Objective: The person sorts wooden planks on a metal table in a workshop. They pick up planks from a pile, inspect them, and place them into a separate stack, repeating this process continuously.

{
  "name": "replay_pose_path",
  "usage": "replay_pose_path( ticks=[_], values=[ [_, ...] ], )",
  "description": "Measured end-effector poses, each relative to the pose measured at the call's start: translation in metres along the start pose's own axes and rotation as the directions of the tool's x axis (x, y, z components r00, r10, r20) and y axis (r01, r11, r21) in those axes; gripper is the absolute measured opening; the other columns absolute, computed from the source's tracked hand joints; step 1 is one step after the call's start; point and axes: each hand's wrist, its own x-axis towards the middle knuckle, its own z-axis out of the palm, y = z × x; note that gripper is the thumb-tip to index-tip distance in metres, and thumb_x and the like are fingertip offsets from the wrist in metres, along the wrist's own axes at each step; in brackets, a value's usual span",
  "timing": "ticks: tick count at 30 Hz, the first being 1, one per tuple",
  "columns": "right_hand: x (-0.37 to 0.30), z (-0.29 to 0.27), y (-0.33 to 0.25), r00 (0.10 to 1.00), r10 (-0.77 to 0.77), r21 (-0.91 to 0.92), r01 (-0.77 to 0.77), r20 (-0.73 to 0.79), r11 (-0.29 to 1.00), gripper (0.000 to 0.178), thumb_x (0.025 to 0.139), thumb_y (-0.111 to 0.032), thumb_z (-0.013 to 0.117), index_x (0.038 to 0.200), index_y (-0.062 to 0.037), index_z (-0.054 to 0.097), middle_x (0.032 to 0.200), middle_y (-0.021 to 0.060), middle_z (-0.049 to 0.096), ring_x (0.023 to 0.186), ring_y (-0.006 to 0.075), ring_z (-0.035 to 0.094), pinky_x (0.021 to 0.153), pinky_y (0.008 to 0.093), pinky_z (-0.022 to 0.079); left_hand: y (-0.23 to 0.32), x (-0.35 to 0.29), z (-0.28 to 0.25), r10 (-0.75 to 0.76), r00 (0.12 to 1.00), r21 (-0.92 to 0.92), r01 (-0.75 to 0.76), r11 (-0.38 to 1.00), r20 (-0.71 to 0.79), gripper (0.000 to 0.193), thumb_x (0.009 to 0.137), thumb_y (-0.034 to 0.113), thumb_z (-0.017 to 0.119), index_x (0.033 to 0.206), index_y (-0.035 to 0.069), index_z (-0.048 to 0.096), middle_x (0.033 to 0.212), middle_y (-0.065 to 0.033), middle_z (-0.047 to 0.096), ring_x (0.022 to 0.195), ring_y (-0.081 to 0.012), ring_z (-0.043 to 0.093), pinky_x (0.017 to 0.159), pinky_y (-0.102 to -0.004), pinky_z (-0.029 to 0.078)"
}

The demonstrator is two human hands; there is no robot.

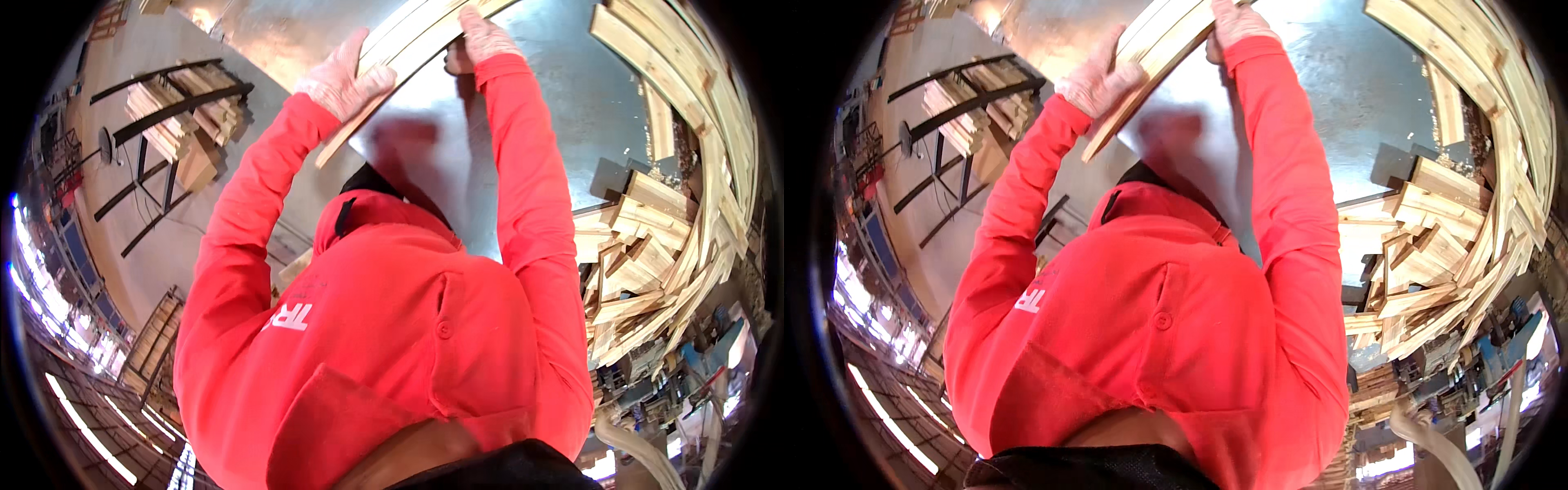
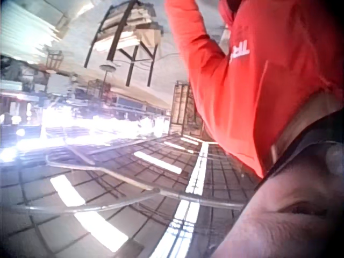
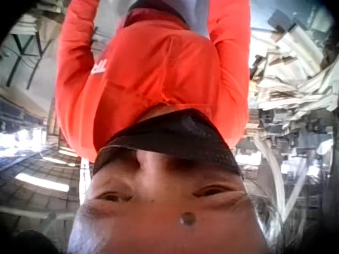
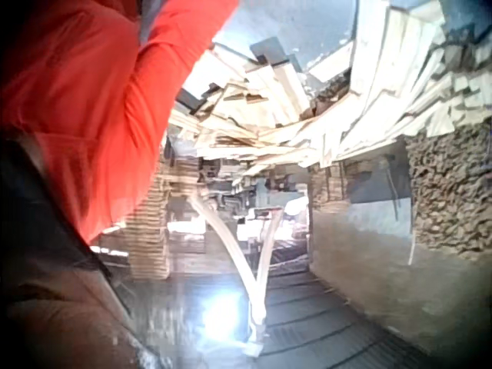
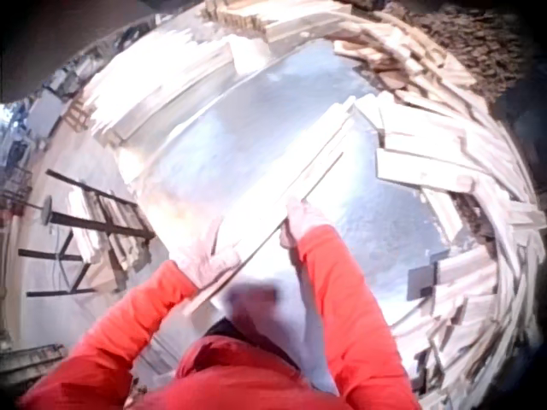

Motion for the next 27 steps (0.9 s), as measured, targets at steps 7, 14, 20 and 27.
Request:
replay_pose_path(
  ticks=[7,14,20,27],
  values=[
    [-0.023,0.020,0.026,0.987,-0.131,0.382,0.155,-0.089,0.911,0.047,0.096,-0.044,0.052,0.113,0.0004,0.059,0.099,0.0145,0.067,0.080,0.0249,0.066,0.077,0.0376,0.056,-0.012,0.000,-0.021,-0.169,0.976,-0.117,0.185,0.976,0.140,0.090,0.077,0.055,0.069,0.145,0.007,0.034,0.133,-0.0178,0.053,0.123,-0.0314,0.052,0.101,-0.0391,0.043],
    [-0.035,0.044,0.075,0.970,-0.134,0.602,0.232,-0.204,0.764,0.057,0.098,-0.050,0.048,0.128,-0.0026,0.050,0.108,0.0119,0.066,0.095,0.0228,0.065,0.083,0.0363,0.053,0.014,0.005,-0.019,-0.079,0.996,0.008,0.079,0.997,0.052,0.090,0.072,0.037,0.069,0.146,0.001,0.032,0.131,-0.0275,0.053,0.118,-0.0382,0.056,0.099,-0.0449,0.045],
    [-0.081,0.097,0.039,0.953,-0.266,0.612,0.299,-0.148,0.732,0.068,0.098,-0.053,0.043,0.140,0.0001,0.042,0.120,0.0177,0.062,0.113,0.0284,0.058,0.098,0.0351,0.044,-0.050,0.033,-0.015,-0.091,0.882,-0.692,0.423,0.585,0.462,0.064,0.087,0.051,0.057,0.124,-0.002,0.060,0.113,-0.0241,0.066,0.106,-0.0325,0.064,0.093,-0.0388,0.047],
    [-0.110,0.106,0.018,0.973,-0.217,-0.520,0.145,-0.079,0.842,0.074,0.095,-0.050,0.044,0.151,-0.0045,0.026,0.136,0.0274,0.048,0.125,0.0411,0.048,0.106,0.0436,0.038,0.039,0.038,-0.071,-0.282,0.929,-0.011,0.293,0.956,0.238,0.074,0.086,0.062,0.051,0.136,0.007,0.051,0.127,-0.0248,0.058,0.115,-0.0387,0.057,0.096,-0.0452,0.043]
  ],
)
